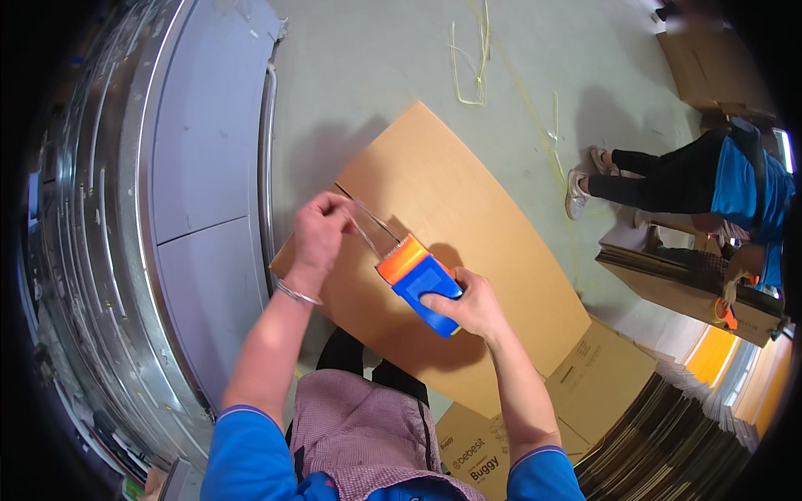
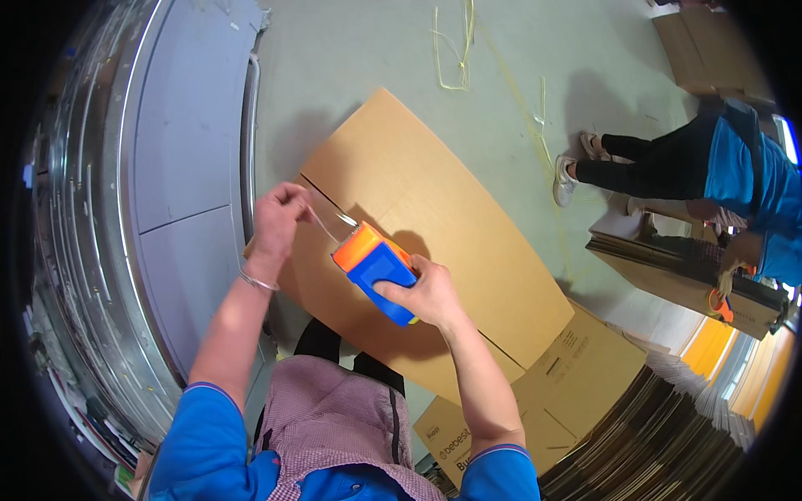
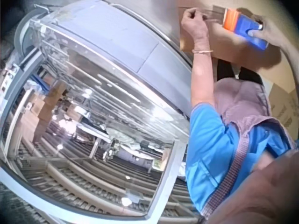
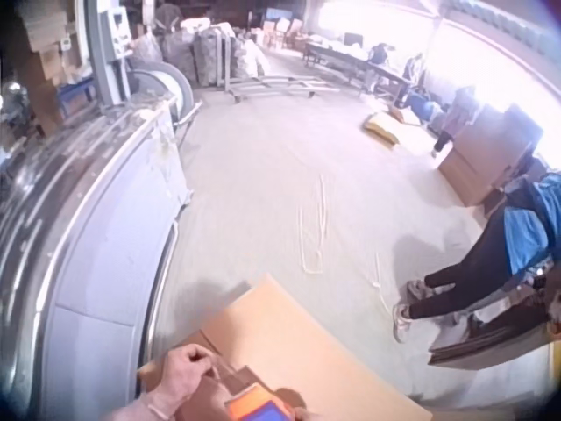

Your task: The person folds flat corrugated cardboard sheets into box shapes and seals them with a handheld tape dispenser. They repeatedly pick up sheets, fold the flaps, and apply tape to the seams, then place the finished boxes aside.

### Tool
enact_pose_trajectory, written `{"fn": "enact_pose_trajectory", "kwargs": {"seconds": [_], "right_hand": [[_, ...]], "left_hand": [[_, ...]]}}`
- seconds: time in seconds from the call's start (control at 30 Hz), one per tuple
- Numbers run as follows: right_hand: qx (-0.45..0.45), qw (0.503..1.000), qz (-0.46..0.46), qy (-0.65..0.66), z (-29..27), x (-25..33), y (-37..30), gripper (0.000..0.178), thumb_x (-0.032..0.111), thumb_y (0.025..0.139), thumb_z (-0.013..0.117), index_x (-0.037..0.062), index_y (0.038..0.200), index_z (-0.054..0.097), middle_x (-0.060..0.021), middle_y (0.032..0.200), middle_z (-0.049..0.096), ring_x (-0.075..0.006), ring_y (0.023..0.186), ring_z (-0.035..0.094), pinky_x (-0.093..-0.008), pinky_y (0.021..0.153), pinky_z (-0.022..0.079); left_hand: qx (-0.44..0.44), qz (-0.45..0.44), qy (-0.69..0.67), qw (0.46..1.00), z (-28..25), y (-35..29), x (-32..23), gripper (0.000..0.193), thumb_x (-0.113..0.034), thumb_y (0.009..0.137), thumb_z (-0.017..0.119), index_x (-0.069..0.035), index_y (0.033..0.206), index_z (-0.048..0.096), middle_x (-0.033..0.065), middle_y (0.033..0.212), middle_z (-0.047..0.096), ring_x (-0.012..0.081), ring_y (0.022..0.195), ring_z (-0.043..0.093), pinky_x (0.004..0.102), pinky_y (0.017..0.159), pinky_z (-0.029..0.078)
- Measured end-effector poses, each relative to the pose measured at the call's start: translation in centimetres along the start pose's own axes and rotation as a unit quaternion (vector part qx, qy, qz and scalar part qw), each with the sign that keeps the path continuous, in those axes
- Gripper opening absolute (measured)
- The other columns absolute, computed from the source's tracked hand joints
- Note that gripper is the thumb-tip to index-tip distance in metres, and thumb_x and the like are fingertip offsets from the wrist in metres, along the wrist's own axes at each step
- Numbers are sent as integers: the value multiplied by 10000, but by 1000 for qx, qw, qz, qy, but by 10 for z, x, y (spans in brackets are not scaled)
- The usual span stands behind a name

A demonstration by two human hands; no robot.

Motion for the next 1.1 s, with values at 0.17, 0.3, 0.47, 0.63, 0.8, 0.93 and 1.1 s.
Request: {"fn": "enact_pose_trajectory", "kwargs": {"seconds": [0.17,0.3,0.47,0.63,0.8,0.93,1.1], "right_hand": [[15,999,34,22,18,42,28,560,378,702,823,-50,1023,658,-145,893,702,-203,814,690,-334,752,561],[28,996,7,88,15,39,39,458,297,717,832,-29,992,667,-100,874,693,-153,803,666,-311,743,551],[7,995,-3,98,18,13,44,371,246,733,836,-1,953,667,-61,844,679,-114,764,627,-290,717,535],[-3,986,17,163,18,23,46,388,266,737,839,-11,952,673,-68,842,682,-119,759,629,-290,714,536],[10,998,42,52,14,45,43,451,317,731,852,-33,956,680,-98,852,699,-148,771,661,-313,723,553],[2,997,71,6,11,50,50,509,370,710,841,-43,966,688,-133,856,708,-184,780,688,-326,725,559],[-11,986,123,-109,21,50,73,566,428,693,835,-52,955,693,-157,861,715,-202,786,701,-334,717,564]], "left_hand": [[-92,50,26,994,-61,61,-14,145,-87,913,675,-35,805,594,-10,670,565,59,529,491,227,474,406],[-79,139,10,987,-50,45,-51,151,-99,953,625,-42,849,532,-19,702,509,50,518,451,219,477,392],[-18,217,-27,976,-20,6,-86,161,-78,969,591,-44,845,496,-16,745,491,39,545,441,208,506,395],[-15,195,36,980,-3,60,-96,181,-84,927,646,-31,792,538,-17,690,488,80,581,425,254,542,396],[-43,71,58,995,-61,99,-22,144,-100,895,680,-24,813,590,-5,655,535,97,607,448,289,575,422],[-125,84,147,978,-97,141,0,149,-123,879,704,-19,815,618,14,655,578,104,613,466,298,580,431],[-157,111,310,931,-116,184,38,200,-153,874,719,-21,777,604,36,652,577,112,602,484,300,571,434]]}}
Point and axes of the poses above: each hand's wrist, its own y-axis towards the middle knuckle, its own z-axis out of the palm, x = y × z, the point moved 9 cm from there along y, towards the middle knuckle
